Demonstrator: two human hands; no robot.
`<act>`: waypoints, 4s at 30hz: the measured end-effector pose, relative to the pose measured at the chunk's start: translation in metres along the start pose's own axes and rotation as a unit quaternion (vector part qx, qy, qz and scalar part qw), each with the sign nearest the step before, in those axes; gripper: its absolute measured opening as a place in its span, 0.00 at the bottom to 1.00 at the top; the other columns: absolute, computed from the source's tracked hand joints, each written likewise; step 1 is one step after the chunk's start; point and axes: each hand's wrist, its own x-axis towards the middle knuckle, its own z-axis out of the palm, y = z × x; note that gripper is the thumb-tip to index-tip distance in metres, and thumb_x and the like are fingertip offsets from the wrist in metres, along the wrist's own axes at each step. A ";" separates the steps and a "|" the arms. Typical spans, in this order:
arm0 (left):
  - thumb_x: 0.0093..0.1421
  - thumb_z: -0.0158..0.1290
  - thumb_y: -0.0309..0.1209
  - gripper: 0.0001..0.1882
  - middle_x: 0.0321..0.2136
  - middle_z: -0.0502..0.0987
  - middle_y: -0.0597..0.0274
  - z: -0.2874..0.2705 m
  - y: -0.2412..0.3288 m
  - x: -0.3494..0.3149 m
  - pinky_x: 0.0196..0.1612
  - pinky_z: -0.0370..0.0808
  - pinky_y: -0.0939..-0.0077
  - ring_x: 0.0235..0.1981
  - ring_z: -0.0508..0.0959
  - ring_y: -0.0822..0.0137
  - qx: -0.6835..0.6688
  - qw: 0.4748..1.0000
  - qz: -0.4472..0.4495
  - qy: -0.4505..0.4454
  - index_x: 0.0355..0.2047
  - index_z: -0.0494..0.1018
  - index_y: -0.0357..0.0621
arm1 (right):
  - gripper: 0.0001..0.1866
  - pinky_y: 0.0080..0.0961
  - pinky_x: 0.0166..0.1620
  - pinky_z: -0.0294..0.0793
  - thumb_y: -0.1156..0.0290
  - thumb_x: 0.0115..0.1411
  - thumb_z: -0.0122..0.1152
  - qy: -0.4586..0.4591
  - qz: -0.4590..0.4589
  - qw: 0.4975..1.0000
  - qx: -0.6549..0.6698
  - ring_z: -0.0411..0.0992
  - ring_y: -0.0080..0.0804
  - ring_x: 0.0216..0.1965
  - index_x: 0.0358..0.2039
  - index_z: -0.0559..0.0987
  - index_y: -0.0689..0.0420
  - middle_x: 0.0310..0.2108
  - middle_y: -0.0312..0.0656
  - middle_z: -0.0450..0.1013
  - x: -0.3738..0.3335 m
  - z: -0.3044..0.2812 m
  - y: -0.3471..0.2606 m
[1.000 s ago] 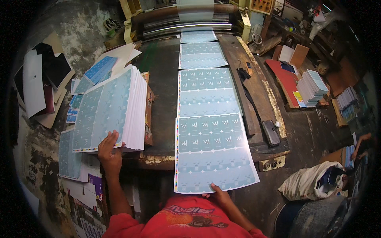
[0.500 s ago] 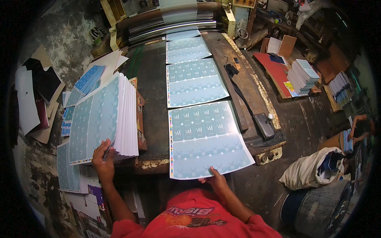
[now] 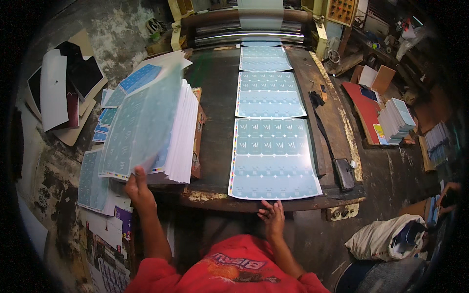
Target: The person picks up individual printed sheets from a stack and feeds them into the rollers of a large laminating or printing machine one at a time.
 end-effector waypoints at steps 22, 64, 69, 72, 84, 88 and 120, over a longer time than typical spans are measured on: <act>0.69 0.44 0.43 0.23 0.34 0.83 0.58 0.046 -0.045 -0.127 0.55 0.67 0.64 0.45 0.79 0.59 -0.218 0.772 -0.105 -0.587 0.30 0.81 0.40 | 0.31 0.37 0.55 0.68 0.66 0.46 0.73 -0.112 0.210 0.957 -0.168 0.70 0.41 0.52 0.51 0.75 0.60 0.49 0.46 0.73 -0.099 -0.074 -0.024; 0.67 0.42 0.53 0.32 0.44 0.79 0.48 0.034 -0.088 -0.129 0.46 0.74 0.68 0.46 0.79 0.55 -0.096 0.853 -0.228 -0.460 0.49 0.74 0.33 | 0.19 0.37 0.45 0.70 0.57 0.56 0.61 -0.108 0.062 0.989 -0.082 0.73 0.37 0.42 0.35 0.80 0.62 0.37 0.48 0.76 -0.001 -0.072 0.082; 0.68 0.42 0.48 0.29 0.39 0.80 0.46 0.090 -0.077 -0.120 0.60 0.62 0.52 0.52 0.75 0.52 -0.181 0.888 -0.151 -0.395 0.24 0.76 0.33 | 0.19 0.37 0.44 0.71 0.56 0.57 0.59 -0.055 -0.007 0.995 -0.077 0.73 0.37 0.41 0.33 0.81 0.63 0.36 0.48 0.76 0.038 -0.063 0.116; 0.68 0.42 0.47 0.29 0.43 0.78 0.42 0.108 -0.098 -0.108 0.63 0.58 0.51 0.55 0.72 0.50 -0.193 0.878 -0.135 -0.416 0.22 0.73 0.31 | 0.19 0.35 0.48 0.73 0.64 0.61 0.55 -0.105 -0.004 0.994 0.023 0.71 0.35 0.47 0.49 0.71 0.62 0.45 0.45 0.72 0.040 -0.061 0.093; 0.66 0.41 0.49 0.28 0.43 0.79 0.48 0.058 -0.080 -0.154 0.68 0.47 0.52 0.57 0.71 0.51 -0.106 0.877 -0.046 -0.466 0.26 0.78 0.36 | 0.23 0.26 0.43 0.74 0.59 0.64 0.58 -0.230 0.173 0.957 -0.036 0.75 0.31 0.36 0.50 0.72 0.66 0.38 0.49 0.77 -0.035 -0.055 0.013; 0.70 0.35 0.45 0.27 0.37 0.79 0.48 0.014 -0.116 -0.185 0.54 0.67 0.63 0.44 0.77 0.57 -0.023 0.954 -0.127 -0.272 0.25 0.72 0.36 | 0.21 0.24 0.39 0.72 0.57 0.66 0.52 -0.173 0.184 0.964 -0.081 0.75 0.31 0.34 0.43 0.75 0.66 0.31 0.49 0.78 -0.040 -0.063 0.017; 0.61 0.50 0.53 0.34 0.51 0.72 0.35 0.037 -0.404 -0.170 0.59 0.66 0.59 0.55 0.72 0.42 0.413 0.701 -0.335 -0.476 0.51 0.71 0.30 | 0.28 0.39 0.46 0.75 0.51 0.67 0.47 -0.133 0.181 0.974 -0.021 0.76 0.42 0.36 0.53 0.67 0.66 0.38 0.56 0.77 -0.022 -0.052 -0.001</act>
